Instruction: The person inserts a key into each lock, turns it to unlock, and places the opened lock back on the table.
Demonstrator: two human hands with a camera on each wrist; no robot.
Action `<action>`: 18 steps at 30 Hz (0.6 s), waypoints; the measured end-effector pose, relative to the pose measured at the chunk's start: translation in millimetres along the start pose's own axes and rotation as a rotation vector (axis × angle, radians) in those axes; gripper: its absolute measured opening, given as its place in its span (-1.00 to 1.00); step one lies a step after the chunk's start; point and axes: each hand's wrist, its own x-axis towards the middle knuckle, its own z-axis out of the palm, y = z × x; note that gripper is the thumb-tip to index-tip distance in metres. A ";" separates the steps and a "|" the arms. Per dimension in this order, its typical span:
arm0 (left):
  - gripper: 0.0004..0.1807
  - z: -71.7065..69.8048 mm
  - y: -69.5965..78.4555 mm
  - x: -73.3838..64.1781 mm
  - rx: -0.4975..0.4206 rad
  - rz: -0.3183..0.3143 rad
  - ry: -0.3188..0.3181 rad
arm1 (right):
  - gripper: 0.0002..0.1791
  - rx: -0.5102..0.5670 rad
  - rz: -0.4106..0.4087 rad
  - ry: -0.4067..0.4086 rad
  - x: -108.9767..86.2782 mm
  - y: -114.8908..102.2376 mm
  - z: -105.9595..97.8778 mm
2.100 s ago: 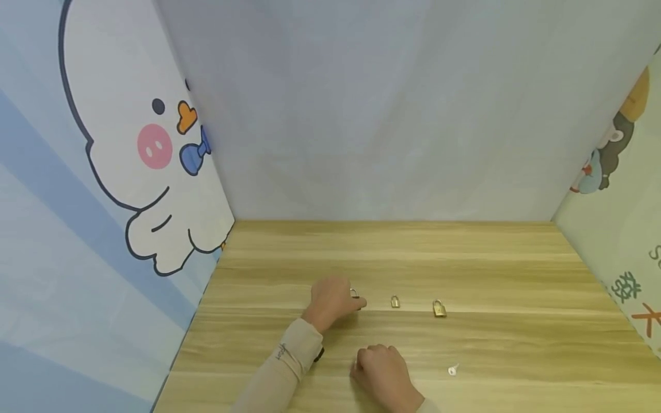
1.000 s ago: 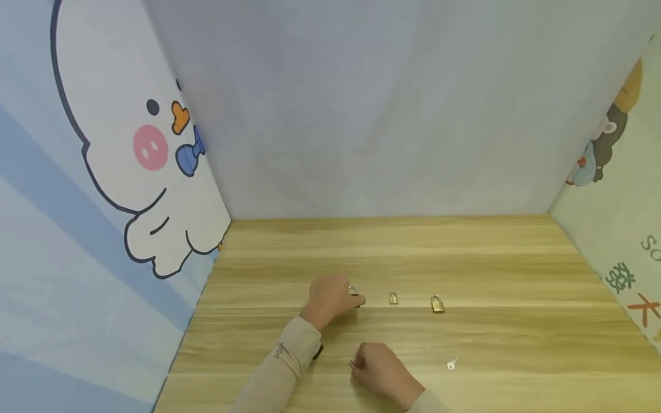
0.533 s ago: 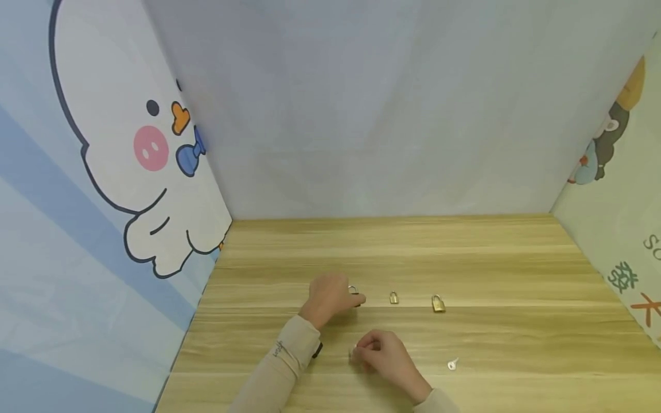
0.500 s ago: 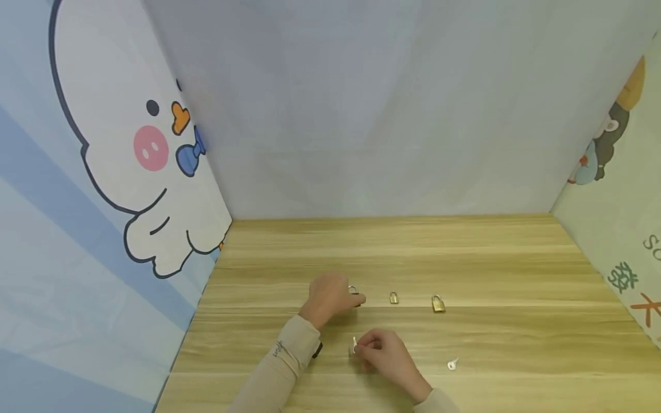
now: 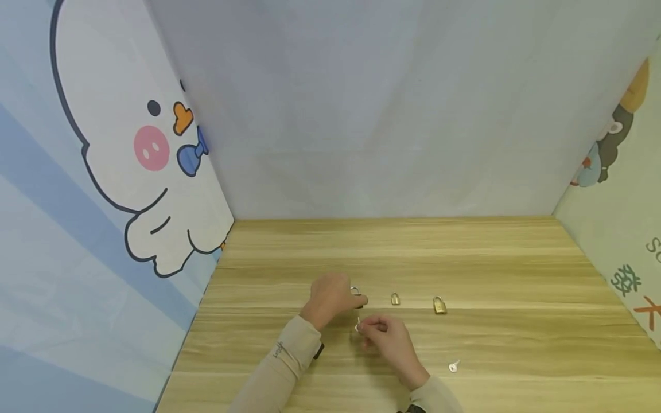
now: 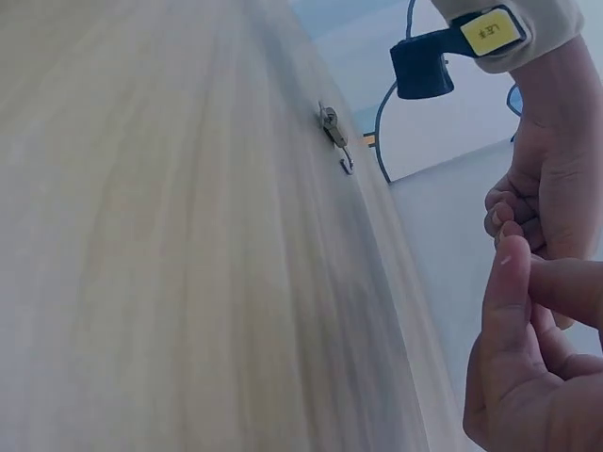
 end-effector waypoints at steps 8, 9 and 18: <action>-0.39 -1.0 1.5 -2.8 -0.012 0.022 0.018 | -0.82 0.041 0.010 0.053 11.7 0.9 1.7; -0.40 -0.9 1.5 -3.0 -0.012 0.023 0.021 | -0.81 0.046 0.014 0.064 12.9 1.3 2.2; -0.41 1.1 0.8 -4.1 0.012 0.036 0.035 | -0.84 0.116 0.047 0.144 17.4 0.7 8.1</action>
